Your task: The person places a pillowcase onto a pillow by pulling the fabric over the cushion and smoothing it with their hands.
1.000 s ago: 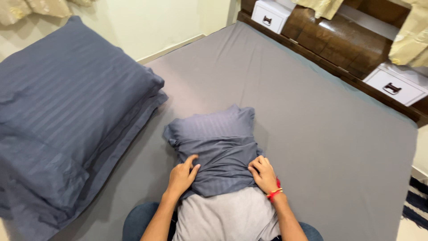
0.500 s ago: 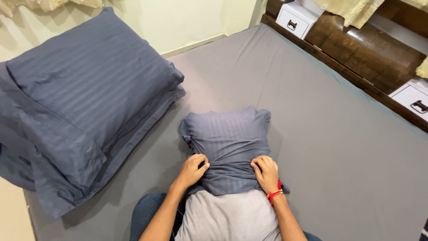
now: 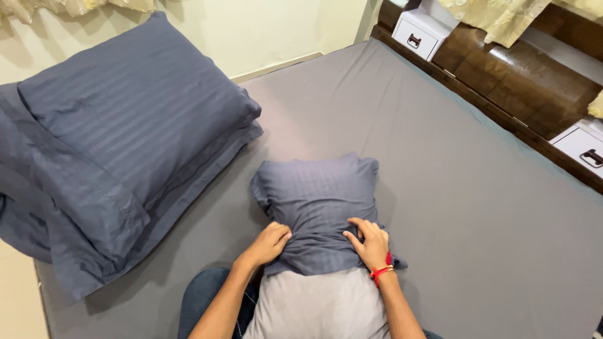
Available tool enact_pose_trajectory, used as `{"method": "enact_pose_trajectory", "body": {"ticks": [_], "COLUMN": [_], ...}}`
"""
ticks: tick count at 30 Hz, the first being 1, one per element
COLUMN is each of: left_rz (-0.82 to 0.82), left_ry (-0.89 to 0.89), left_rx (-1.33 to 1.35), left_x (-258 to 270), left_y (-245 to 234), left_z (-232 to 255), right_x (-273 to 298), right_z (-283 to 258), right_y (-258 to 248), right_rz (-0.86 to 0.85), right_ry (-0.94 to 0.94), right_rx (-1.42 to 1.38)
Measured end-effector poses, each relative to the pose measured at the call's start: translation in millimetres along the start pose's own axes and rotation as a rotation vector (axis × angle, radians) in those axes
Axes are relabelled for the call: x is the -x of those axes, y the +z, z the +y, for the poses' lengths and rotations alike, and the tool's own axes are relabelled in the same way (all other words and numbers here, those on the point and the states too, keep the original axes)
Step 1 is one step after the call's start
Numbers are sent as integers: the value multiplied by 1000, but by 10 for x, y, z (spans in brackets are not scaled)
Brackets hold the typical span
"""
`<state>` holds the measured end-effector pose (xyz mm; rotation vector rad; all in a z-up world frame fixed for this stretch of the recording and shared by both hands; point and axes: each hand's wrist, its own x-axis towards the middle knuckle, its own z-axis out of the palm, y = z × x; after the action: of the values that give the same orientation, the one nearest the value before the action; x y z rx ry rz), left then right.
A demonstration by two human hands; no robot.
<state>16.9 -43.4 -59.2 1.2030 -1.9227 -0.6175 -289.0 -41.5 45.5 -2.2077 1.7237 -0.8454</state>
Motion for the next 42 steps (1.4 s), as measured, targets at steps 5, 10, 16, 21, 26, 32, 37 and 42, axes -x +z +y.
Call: {"method": "enact_pose_trajectory", "body": {"ticks": [5,10,16,21,26,32,37,42], "left_rz": [78,344,112,105,344,362,306,91], "left_ry": [-353,-83,120,-17,-28,-55,-102,-16], "left_rx": [128,-143,-8,4,-120,-90,-142,15], "left_x": [-36,-148,-64,-46,-177,-204,-210,-105], "left_y": [-69,-194,-158,-206,-256,-206,-178,-173], "left_z": [237,367,291,389,520,431,388,209], "right_x": [19,91,83,39,84,47,62,79], "right_z": [126,171,235,284,315,281,312,486], "right_y": [169,189,271,285,146,292,254,254], "right_rz": [198,-3,167,126,-85,76,37,155], "right_ry": [-242,-248,-216,-195,-135,-148,-169,-63], "right_rx": [-27,-56,-49,-62,-71,-27,-50,-65]}}
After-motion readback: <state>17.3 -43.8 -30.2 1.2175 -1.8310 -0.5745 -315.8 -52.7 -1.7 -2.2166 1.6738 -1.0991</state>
